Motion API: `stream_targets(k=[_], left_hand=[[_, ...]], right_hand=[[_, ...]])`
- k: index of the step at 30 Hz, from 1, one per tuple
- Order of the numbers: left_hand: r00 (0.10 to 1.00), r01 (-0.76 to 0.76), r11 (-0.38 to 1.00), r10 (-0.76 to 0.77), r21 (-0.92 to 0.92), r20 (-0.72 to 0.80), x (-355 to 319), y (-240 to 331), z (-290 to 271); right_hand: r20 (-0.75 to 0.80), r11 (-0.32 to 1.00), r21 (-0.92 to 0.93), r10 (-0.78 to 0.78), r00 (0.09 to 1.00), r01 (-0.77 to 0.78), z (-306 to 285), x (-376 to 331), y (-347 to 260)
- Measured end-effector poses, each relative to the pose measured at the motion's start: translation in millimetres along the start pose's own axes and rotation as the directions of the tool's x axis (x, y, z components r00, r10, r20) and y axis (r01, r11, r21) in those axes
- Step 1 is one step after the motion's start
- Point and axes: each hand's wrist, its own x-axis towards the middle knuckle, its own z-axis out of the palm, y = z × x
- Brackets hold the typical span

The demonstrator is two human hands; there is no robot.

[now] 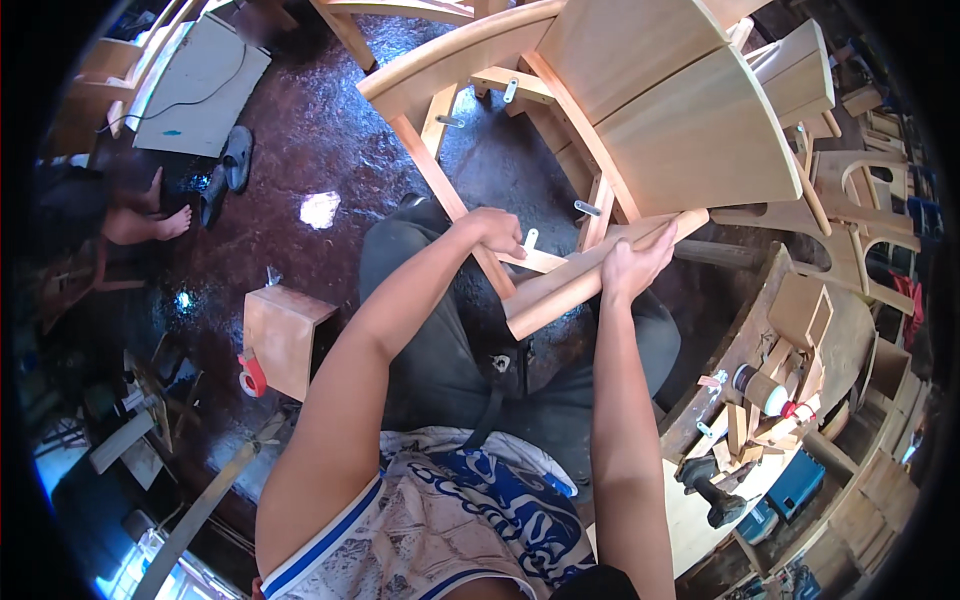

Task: The person assembles wooden chairs by securing joints with a drill and a hammer, moving wooden chairs, drilling a hole into a wooden block, applying glue to the block from a bottle, and fitting the block onto a chair frame.

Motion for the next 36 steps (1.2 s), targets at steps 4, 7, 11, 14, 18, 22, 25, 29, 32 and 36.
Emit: stream_targets(k=[4, 7, 11, 14, 18, 22, 25, 29, 32, 36], left_hand=[[1.000, -0.010, 0.999, 0.009, 0.051, 0.015, 5, 6, -5], [0.996, -0.026, 0.999, 0.029, 0.028, -0.083, 4, 8, 3], [0.999, -0.001, 1.000, 0.002, 0.028, -0.053, 8, 6, -1], [1.000, 0.017, 0.999, -0.017, -0.032, -0.026, 13, 3, -3], [0.998, 0.065, 0.996, -0.064, -0.054, 0.014, 19, 6, -8], [0.989, 0.141, 0.990, -0.140, -0.026, 0.040, 16, 11, -14], [0.984, 0.179, 0.983, -0.179, 0.040, -0.011, 6, 28, -17], [0.888, 0.163, 0.955, -0.033, 0.249, -0.458, -19, 40, 18], [0.687, 0.022, 0.985, 0.111, 0.172, -0.718, -62, 35, 57], [0.640, 0.130, 0.991, -0.074, 0.013, -0.765, -170, 59, 72]], right_hand=[[0.003, 1.000, 0.001, -0.007, 1.000, 0.007, -2, 6, -1], [-0.024, 0.996, 0.014, -0.093, 0.995, 0.093, -2, 15, 11], [-0.006, 0.998, 0.010, -0.061, 0.998, 0.061, -2, 13, 7], [-0.005, 0.997, 0.039, -0.072, 0.997, 0.072, -2, 12, 7], [-0.017, 0.997, 0.037, -0.069, 0.997, 0.069, -2, 15, 11], [-0.023, 0.999, 0.039, -0.020, 1.000, 0.021, 1, 13, 7], [-0.033, 0.999, 0.045, -0.027, 0.999, 0.028, -2, 11, 8], [-0.104, 0.994, 0.108, 0.024, 0.994, -0.012, -11, 7, 1], [-0.104, 0.988, 0.107, 0.123, 0.987, -0.111, -7, 3, -5], [-0.059, 0.976, 0.118, 0.193, 0.979, -0.185, -16, 2, -3]])
